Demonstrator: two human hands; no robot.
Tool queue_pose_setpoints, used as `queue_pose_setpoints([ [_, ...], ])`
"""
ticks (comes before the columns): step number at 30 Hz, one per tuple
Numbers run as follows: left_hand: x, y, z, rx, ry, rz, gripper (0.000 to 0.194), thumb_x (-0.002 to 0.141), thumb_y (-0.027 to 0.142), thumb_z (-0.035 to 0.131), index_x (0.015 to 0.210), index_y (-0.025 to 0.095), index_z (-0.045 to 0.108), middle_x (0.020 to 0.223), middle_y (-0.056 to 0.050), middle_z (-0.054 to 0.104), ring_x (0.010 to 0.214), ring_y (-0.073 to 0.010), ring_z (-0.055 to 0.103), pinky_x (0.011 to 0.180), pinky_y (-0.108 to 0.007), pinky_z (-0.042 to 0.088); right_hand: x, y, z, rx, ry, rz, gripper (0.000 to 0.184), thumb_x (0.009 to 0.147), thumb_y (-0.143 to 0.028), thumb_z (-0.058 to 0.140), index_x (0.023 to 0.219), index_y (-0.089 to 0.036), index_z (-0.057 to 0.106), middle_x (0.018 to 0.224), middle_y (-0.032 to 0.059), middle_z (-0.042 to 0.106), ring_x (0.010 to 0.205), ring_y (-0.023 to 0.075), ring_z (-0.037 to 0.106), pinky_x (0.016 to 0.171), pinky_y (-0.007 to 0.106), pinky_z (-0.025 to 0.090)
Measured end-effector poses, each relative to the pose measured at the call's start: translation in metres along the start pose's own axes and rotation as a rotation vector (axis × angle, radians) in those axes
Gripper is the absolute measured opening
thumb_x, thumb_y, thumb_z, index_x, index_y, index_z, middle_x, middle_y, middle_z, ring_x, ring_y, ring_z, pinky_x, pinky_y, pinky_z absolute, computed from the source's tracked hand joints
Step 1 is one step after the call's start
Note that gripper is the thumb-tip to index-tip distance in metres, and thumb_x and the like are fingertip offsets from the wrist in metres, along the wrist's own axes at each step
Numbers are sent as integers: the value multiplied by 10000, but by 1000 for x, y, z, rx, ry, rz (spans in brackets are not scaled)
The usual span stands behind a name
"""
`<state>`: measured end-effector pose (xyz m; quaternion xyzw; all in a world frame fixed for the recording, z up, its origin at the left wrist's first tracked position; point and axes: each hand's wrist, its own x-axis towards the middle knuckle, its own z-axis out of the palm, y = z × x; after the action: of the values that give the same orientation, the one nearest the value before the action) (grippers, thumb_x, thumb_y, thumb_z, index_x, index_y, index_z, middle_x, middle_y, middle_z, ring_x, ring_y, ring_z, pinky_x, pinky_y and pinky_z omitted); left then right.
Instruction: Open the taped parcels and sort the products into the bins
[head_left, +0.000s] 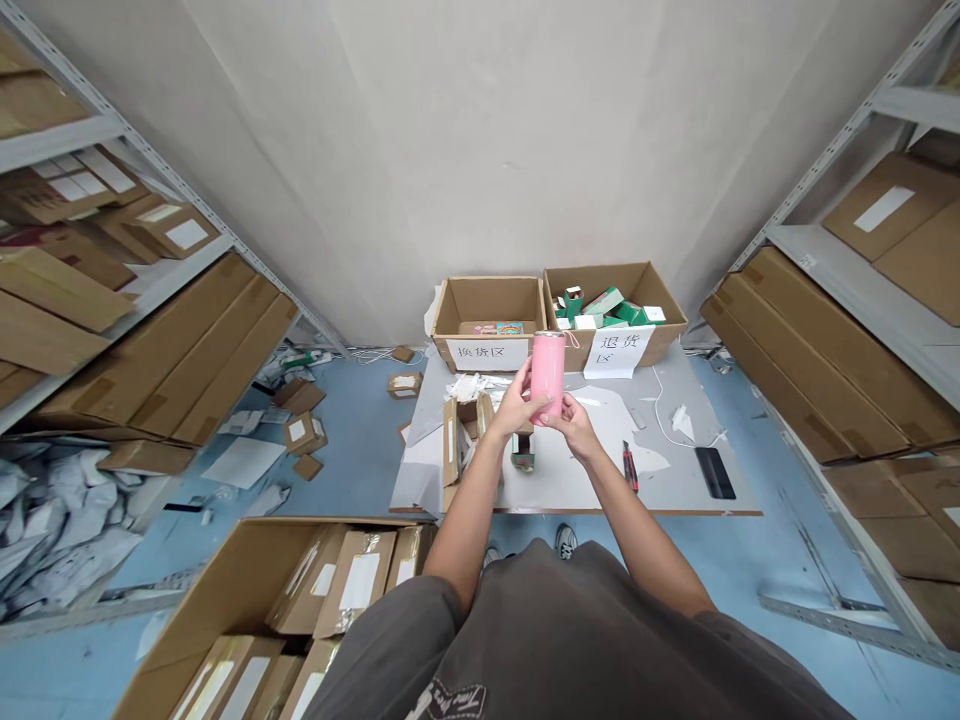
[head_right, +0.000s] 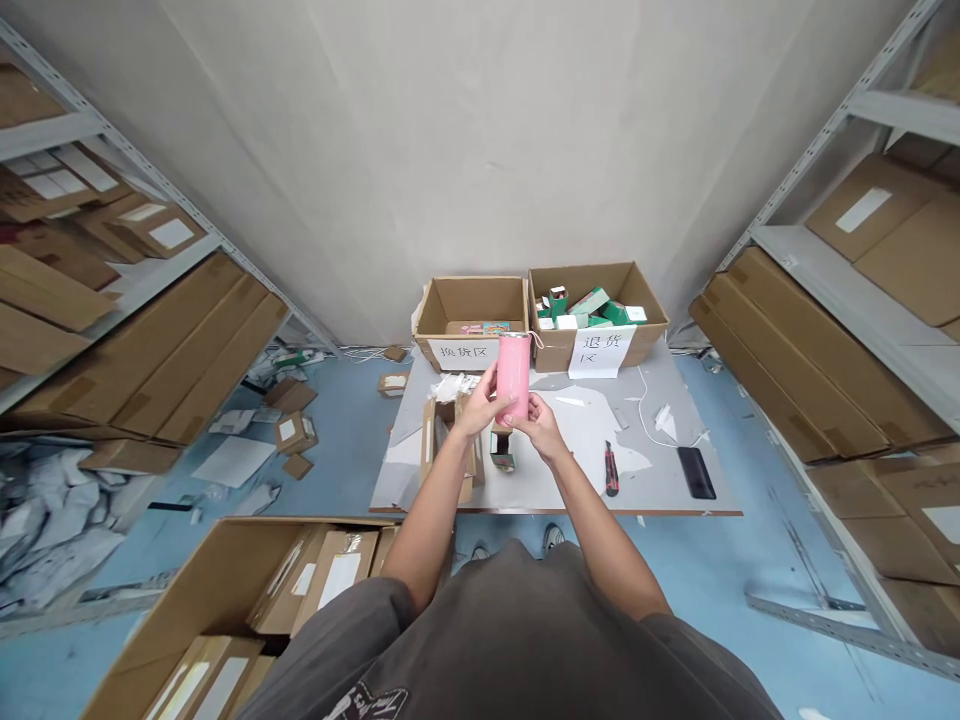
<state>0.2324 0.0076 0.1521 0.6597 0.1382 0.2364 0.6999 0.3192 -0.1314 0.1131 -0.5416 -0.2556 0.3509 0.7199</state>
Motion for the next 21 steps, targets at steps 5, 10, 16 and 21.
queue_pose_setpoints([
  [5, 0, -8, 8, 180, 222, -3, 1034, 638, 476, 999, 1529, 241, 529, 1386, -142, 659, 1104, -252, 694, 933, -381, 592, 3, 11, 1, -138, 101, -15, 771, 525, -499, 1036, 1107, -274, 584, 1185, 71, 752, 1057, 275, 729, 944, 450, 620],
  [10, 2, -4, 5, 37, 135, 24, 928, 708, 529, 941, 1492, 203, 564, 1324, -139, 712, 1091, -253, 720, 958, -385, 594, -2, 0, 0, -98, -3, 18, 712, 655, -551, 964, 1227, -274, 643, 1283, 83, 742, 1156, 292, 719, 1026, 472, 599],
  [16, -1, 0, 1, 18, 11, 14, 923, 784, 553, 888, 1561, 213, 522, 1355, -138, 706, 1176, -267, 695, 973, -380, 596, -4, -3, 1, -122, 28, 1, 641, 652, -541, 960, 1149, -242, 687, 1164, 72, 775, 1092, 303, 722, 973, 458, 604],
  [21, 1, -8, 1, 126, 145, -4, 1138, 634, 468, 1005, 1607, 232, 464, 1466, -164, 629, 1130, -260, 700, 900, -356, 615, -1, 4, 2, -187, 77, -13, 702, 594, -515, 999, 1138, -263, 635, 1168, 66, 760, 1076, 282, 717, 948, 438, 611],
])
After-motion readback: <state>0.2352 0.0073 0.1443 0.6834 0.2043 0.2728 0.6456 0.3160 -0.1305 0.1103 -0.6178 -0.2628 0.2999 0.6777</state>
